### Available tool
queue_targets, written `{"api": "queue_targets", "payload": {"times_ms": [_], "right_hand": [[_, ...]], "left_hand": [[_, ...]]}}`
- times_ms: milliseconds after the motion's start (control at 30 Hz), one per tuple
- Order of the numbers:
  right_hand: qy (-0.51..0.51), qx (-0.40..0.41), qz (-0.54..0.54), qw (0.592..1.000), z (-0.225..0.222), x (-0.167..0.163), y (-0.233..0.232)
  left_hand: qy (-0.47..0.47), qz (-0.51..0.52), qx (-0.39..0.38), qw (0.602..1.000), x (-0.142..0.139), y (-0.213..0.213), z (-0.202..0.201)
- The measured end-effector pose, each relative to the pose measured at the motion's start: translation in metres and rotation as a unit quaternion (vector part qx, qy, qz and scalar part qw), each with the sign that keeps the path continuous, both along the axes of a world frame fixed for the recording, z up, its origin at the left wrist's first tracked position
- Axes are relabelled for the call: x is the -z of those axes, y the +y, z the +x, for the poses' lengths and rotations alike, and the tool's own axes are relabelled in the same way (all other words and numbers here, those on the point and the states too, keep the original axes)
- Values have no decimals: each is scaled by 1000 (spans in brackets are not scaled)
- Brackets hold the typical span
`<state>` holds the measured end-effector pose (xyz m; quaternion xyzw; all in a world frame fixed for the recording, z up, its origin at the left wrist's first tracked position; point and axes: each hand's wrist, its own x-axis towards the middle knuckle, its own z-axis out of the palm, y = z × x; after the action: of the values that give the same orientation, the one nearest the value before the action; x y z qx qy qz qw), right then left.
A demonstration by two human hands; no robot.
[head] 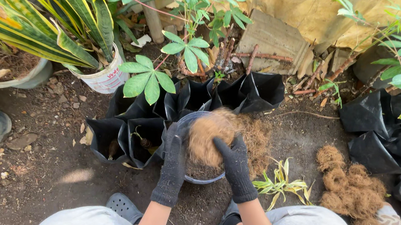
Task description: The person, wearing black gloves, sits on the ground and pots a seedling with its root ball into a container of soil, pressing soil around it. They then take handfuls of coconut coir fiber, place them into the container, and mix and press the fiber and soil together with both hands.
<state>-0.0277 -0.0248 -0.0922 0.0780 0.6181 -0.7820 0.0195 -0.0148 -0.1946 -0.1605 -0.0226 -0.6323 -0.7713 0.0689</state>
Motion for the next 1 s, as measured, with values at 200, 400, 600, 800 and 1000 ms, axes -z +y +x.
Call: {"api": "queue_targets", "payload": {"times_ms": [200, 400, 600, 800, 1000], "right_hand": [[22, 51, 8, 998, 3, 42, -11], [-101, -117, 283, 947, 6, 57, -7], [12, -18, 160, 987, -11, 40, 12], [103, 22, 171, 980, -10, 45, 16], [8, 44, 303, 952, 1, 48, 6]], "left_hand": [[-181, 335, 32, 924, -8, 40, 20], [-135, 245, -131, 951, -29, 18, 9], [-74, 91, -133, 984, -30, 7, 1], [-21, -56, -55, 997, 5, 23, 2], [-72, 19, -37, 997, 30, 28, 5]]}}
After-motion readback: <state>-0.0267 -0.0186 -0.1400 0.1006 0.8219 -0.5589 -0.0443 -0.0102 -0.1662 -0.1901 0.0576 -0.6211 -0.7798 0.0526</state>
